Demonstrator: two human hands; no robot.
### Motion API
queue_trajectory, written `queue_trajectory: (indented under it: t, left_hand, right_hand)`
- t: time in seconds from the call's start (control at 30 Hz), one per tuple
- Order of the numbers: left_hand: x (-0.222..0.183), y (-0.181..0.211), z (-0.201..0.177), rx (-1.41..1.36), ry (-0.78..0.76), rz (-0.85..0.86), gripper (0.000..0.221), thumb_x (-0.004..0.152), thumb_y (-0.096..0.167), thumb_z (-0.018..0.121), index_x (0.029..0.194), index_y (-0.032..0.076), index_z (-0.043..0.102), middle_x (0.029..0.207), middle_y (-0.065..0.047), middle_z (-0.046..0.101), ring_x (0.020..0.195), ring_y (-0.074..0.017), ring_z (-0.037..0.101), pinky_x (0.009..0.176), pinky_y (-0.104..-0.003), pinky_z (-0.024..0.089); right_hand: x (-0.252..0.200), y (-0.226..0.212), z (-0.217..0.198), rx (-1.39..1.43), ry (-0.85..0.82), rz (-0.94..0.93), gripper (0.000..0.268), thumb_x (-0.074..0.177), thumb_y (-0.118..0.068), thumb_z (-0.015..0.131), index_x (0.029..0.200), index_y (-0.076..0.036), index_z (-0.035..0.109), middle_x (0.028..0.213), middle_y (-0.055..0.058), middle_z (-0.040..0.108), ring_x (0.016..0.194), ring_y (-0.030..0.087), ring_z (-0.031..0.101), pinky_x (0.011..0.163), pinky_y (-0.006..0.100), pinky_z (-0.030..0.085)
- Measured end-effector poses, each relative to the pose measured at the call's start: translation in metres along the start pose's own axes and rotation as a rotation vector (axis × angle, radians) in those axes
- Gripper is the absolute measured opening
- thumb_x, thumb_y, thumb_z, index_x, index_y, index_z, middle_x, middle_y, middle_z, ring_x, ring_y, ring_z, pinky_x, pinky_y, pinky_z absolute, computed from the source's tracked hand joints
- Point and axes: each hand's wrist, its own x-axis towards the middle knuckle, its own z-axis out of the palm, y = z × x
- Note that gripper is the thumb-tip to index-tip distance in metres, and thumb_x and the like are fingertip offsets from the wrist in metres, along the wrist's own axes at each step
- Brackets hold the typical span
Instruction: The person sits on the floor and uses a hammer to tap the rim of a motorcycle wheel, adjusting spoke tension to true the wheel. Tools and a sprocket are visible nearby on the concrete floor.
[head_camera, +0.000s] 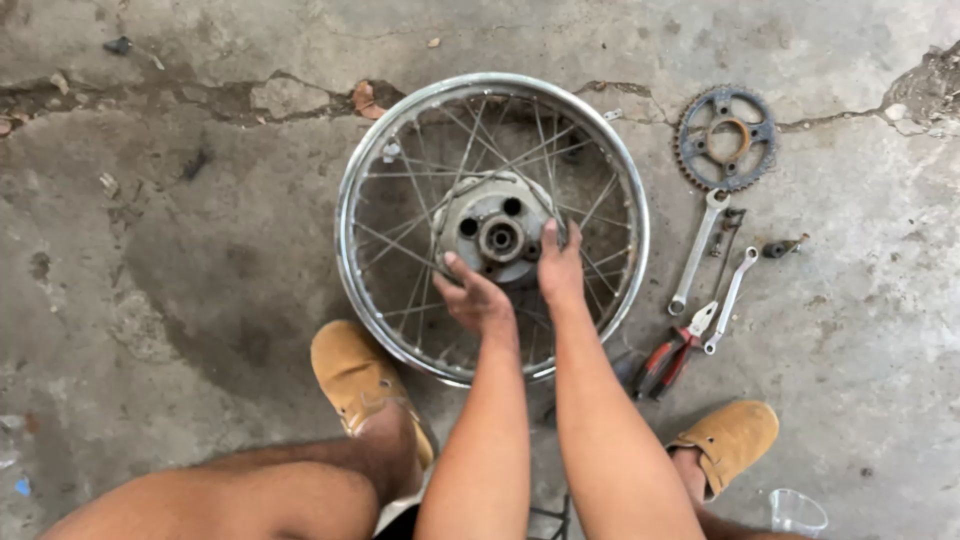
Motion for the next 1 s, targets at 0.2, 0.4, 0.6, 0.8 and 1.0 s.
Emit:
queue_trajectory:
  t: [0.2, 0.4, 0.6, 0.8, 1.0]
  left_hand:
    - [-0.033, 0.056, -0.016, -0.118, 0.010, -0.121, 0.078, 0.091, 0.072, 0.055, 0.150, 0.019, 0.054, 0.147, -0.017, 0.060, 0.137, -0.0313, 0.057, 0.116, -0.043, 0.044]
    - [-0.043, 0.089, -0.022, -0.352, 0.020, -0.251, 0.093, 0.084, 0.076, 0.062, 0.148, 0.010, 0.054, 0.145, -0.020, 0.060, 0.137, -0.0331, 0.055, 0.116, -0.042, 0.044]
    - [-0.072, 0.110, -0.035, -0.268, -0.012, -0.237, 0.096, 0.077, 0.081, 0.060, 0.144, 0.011, 0.057, 0.144, -0.018, 0.059, 0.139, -0.0369, 0.053, 0.124, -0.048, 0.033]
    - [-0.052, 0.060, 0.004, -0.246, -0.124, -0.168, 0.072, 0.079, 0.081, 0.061, 0.132, 0.031, 0.071, 0.137, -0.001, 0.068, 0.136, -0.0237, 0.057, 0.127, -0.040, 0.015]
    - [-0.058, 0.062, 0.016, 0.119, -0.248, 0.056, 0.057, 0.082, 0.071, 0.057, 0.119, 0.032, 0.077, 0.124, 0.001, 0.072, 0.127, -0.0263, 0.061, 0.118, -0.049, 0.027]
  right_hand:
    - [-0.024, -0.030, -0.003, 0.705, 0.126, 0.122, 0.064, 0.091, -0.033, 0.076, 0.146, -0.010, 0.054, 0.136, 0.029, 0.058, 0.120, 0.041, 0.065, 0.094, 0.050, 0.059]
    - [-0.036, -0.047, -0.038, 0.760, -0.081, 0.138, 0.046, 0.090, -0.021, 0.062, 0.133, -0.004, 0.065, 0.134, 0.015, 0.068, 0.121, 0.025, 0.061, 0.104, 0.033, 0.047]
    - [-0.076, -0.055, -0.056, 0.282, -0.039, -0.044, 0.043, 0.096, -0.033, 0.068, 0.129, -0.005, 0.070, 0.140, 0.021, 0.062, 0.139, 0.036, 0.052, 0.121, 0.046, 0.036]
    - [-0.045, -0.003, -0.063, 0.809, 0.126, 0.317, 0.054, 0.083, -0.032, 0.080, 0.134, -0.020, 0.068, 0.150, 0.018, 0.052, 0.144, 0.037, 0.045, 0.117, 0.052, 0.034]
    - [-0.046, 0.036, -0.062, 1.350, 0.131, 0.549, 0.057, 0.085, -0.038, 0.076, 0.127, -0.001, 0.066, 0.130, 0.026, 0.067, 0.123, 0.042, 0.065, 0.105, 0.060, 0.051]
